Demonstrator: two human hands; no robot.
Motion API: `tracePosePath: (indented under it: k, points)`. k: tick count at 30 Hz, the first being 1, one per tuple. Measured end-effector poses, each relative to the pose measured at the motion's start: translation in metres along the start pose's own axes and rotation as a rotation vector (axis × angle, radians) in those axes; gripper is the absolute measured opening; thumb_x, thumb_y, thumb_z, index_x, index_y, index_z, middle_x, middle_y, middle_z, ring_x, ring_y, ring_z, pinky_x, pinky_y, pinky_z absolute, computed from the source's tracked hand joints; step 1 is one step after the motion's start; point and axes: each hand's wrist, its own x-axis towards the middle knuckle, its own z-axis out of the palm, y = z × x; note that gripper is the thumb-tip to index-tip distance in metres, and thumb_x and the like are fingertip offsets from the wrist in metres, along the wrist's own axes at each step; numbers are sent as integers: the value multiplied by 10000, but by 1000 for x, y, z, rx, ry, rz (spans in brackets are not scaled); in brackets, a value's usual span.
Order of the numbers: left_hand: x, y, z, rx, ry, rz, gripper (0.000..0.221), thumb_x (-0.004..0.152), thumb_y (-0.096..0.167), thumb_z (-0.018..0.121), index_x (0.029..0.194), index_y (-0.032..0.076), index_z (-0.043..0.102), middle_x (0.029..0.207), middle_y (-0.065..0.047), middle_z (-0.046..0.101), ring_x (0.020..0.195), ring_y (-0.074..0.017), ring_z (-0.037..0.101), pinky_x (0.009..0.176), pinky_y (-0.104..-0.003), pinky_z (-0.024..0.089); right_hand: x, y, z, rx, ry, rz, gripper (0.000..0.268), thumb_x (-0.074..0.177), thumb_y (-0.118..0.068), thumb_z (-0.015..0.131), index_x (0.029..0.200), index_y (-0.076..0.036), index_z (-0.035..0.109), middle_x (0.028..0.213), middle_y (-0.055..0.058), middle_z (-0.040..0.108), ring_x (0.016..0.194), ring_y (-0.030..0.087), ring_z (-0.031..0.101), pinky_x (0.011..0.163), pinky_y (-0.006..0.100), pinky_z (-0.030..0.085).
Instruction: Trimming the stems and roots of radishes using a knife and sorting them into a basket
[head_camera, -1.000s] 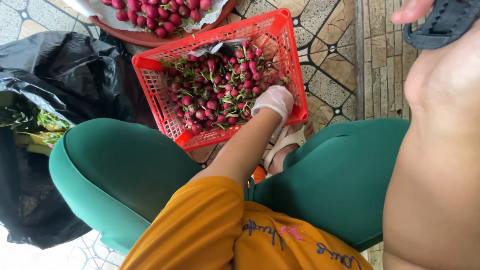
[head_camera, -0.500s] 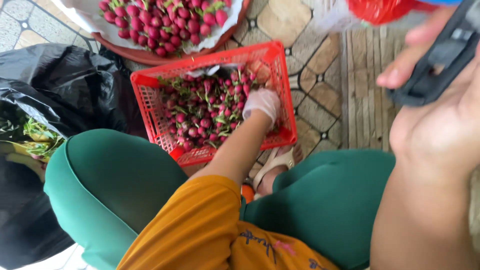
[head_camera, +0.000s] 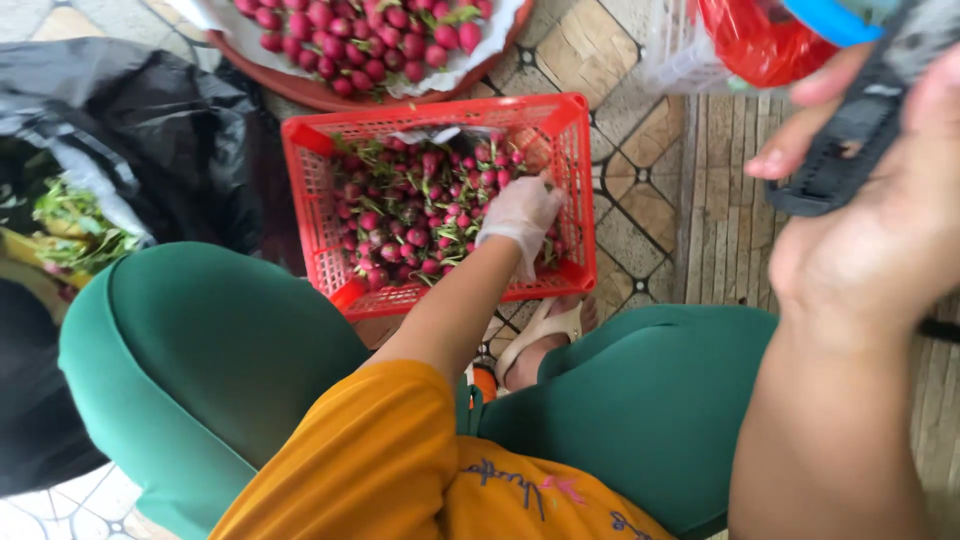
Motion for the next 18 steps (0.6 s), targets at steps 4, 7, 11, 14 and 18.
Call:
tracePosePath:
  k: [4,7,11,14,18]
  points:
    - [-4,-16,22,-997,195,-60,253,767,259,674,901,45,657,609,-117,673,509,-196,599,460,-342,406,-6,1,38,-26,-154,-398,269,1165,-362,559,1189,-123,436,1001,274,621,606,290,567,526,327,445]
    - [2,-18,22,-1679,31,-52,56,769,154,616,744,108,636,613,-52,641,536,-290,702,341,-303,351,-12,12,72,31,-240,-340,268,1098,-381,592,1107,-142,472,923,210,638,564,228,569,518,276,424]
    - [-59,-10,-27,-1613,46,321,219,867,132,545,944,-56,627,859,-256,657,781,-406,668,609,-461,558,-25,49,140,-130,-453,-427,141,1119,-164,509,1137,-25,515,891,203,662,558,165,550,564,274,453]
    - [-104,-32,-71,-1286,240,437,403,905,81,496,1128,-238,599,1080,-422,660,1031,-491,673,771,-522,582,-32,50,207,-271,-701,-627,140,1079,-69,566,1159,11,648,843,165,726,613,204,639,592,298,514]
    - [-119,-51,-87,-1645,323,462,293,849,47,509,1024,-168,604,990,-357,669,928,-440,672,726,-488,588,-64,30,307,-360,-838,-885,122,999,-181,715,1089,-135,783,853,85,783,772,267,755,710,361,600]
